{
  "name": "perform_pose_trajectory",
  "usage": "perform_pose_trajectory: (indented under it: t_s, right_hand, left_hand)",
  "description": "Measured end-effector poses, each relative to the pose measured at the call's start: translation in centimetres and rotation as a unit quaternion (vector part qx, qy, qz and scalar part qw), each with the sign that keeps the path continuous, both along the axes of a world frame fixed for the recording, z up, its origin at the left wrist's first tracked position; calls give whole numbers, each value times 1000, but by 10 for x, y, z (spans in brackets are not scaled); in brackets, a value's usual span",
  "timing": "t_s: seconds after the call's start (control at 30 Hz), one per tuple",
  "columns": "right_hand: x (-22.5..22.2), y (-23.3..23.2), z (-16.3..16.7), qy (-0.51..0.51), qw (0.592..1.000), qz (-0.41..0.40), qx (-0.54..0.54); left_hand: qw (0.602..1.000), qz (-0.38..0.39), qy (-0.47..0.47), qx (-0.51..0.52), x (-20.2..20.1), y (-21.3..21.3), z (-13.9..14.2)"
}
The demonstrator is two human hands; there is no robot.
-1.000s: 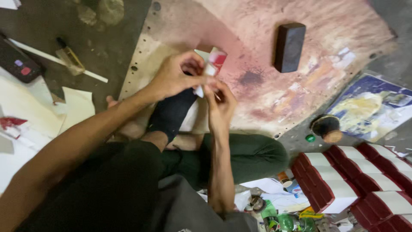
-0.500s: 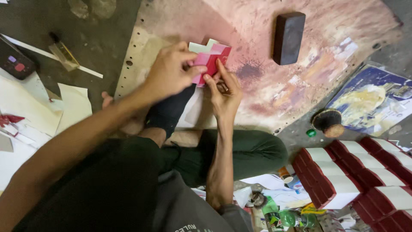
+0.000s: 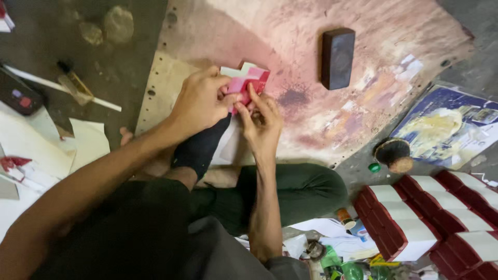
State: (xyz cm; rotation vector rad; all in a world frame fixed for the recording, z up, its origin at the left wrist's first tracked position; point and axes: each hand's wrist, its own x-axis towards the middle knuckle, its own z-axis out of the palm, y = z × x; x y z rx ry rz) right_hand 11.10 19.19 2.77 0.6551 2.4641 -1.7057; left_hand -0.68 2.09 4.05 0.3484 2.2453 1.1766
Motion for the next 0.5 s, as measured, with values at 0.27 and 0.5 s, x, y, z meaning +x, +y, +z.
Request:
perform_pose_trajectory:
  t_s: [0.27,0.5]
  right_hand:
    - [10,6,5,12,987,-154,-36]
    - [9,9,8,155,973,-121,-118]
  left_hand:
    - [953,-163,236,101,-11,20,13]
    - [951,-122,196,205,-23,32,27]
